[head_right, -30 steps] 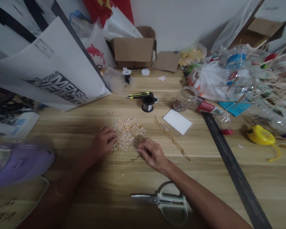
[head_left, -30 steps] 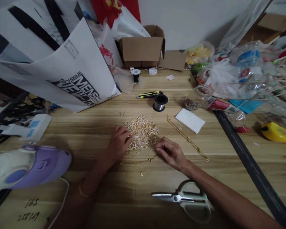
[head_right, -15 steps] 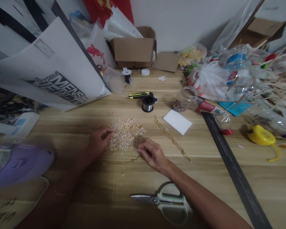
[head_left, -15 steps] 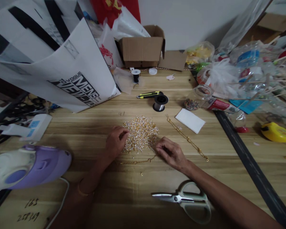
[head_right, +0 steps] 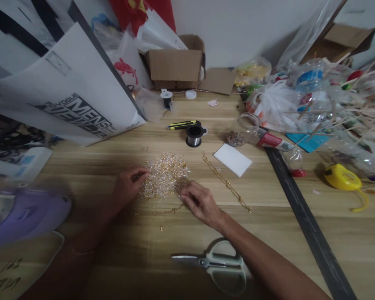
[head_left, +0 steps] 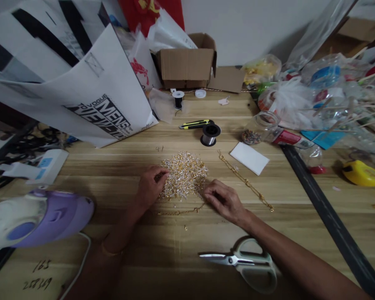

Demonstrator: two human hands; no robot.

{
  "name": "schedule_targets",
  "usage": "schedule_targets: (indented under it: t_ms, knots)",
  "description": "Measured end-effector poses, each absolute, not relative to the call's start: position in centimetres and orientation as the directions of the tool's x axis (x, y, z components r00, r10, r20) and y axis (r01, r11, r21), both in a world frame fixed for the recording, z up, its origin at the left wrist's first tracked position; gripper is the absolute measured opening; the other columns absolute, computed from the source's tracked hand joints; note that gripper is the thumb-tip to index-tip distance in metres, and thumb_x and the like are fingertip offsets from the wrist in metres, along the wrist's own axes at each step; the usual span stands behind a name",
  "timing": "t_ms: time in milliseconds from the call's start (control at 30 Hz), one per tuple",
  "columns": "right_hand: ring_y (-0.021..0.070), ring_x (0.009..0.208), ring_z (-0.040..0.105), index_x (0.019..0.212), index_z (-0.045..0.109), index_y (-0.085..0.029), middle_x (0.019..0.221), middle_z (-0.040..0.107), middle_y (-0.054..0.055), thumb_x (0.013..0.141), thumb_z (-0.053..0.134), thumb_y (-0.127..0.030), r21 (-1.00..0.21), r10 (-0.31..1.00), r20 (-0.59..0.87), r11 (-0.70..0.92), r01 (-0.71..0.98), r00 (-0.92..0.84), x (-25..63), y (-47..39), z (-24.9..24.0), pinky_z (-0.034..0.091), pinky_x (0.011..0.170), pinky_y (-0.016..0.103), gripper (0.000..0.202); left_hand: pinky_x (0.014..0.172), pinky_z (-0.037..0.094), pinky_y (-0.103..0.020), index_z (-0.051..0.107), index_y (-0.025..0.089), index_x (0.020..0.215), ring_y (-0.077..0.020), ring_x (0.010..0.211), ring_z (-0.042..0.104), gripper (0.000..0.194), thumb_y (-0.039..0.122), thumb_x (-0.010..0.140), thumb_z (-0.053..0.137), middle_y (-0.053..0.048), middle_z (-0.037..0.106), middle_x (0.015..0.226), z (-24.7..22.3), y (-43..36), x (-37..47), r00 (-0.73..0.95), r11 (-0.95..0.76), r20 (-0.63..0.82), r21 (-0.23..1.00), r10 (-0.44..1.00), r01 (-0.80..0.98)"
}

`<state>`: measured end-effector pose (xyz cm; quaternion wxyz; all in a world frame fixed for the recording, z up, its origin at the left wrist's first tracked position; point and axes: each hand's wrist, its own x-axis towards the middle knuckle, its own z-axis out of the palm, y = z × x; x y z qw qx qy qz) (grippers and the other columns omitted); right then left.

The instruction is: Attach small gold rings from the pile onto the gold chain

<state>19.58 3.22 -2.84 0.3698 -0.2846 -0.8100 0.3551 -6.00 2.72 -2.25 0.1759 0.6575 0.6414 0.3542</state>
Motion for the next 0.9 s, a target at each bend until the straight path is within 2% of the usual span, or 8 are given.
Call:
schedule_targets:
  t_ms: [367,600,733,900]
  knots:
    - [0.0138,0.067,0.051,0.082,0.056,-0.016,0.073,0.055,0.005,0.087,0.049,-0.016,-0.779,0.726,0.395,0.59,0.214,-0.563,19.6,3.2,-2.9,0.042,0.061,0.026,0.009,0.076,0.046,-0.029,0.066,0.017,0.08,-0.0172,0.08,0.06,0.011,0.021,0.08,0.055,-0.004,0.067,0.081,-2.3,2.6,-5.9,-0.027,-0.153,0.251,0.67,0.968,0.726]
    - [0.0138,0.067,0.052,0.082,0.056,-0.016,0.073,0.055,0.005,0.087,0.05,-0.016,-0.779,0.727,0.4,0.59,0.21,-0.558,19.6,3.2,-3.0,0.042,0.061,0.026,0.008,0.089,0.04,-0.038,0.063,0.017,0.097,-0.021,0.094,0.05,0.019,0.024,0.084,0.052,-0.007,0.059,0.093,-2.2,2.4,-4.7,0.164,-0.304,0.314,0.473,0.935,0.827]
    - [0.0138,0.069,0.052,0.084,0.056,-0.016,0.076,0.056,0.005,0.087,0.05,-0.015,-0.78,0.722,0.405,0.593,0.2,-0.562,19.6,3.2,-3.0,0.043,0.062,0.026,0.007,0.088,0.04,-0.039,0.063,0.017,0.098,-0.0217,0.093,0.046,0.021,0.028,0.082,0.055,-0.007,0.056,0.09,-2.1,2.2,-3.9,0.214,-0.329,0.294,0.428,0.931,0.842]
    - [0.0135,0.067,0.051,0.082,0.056,-0.016,0.073,0.055,0.004,0.087,0.05,-0.016,-0.783,0.729,0.391,0.584,0.213,-0.561,19.5,3.2,-2.9,0.042,0.061,0.025,0.007,0.086,0.041,-0.04,0.063,0.019,0.098,-0.0212,0.091,0.045,0.019,0.022,0.082,0.055,-0.006,0.054,0.089,-2.1,2.2,-3.5,0.25,-0.362,0.302,0.408,0.92,0.838]
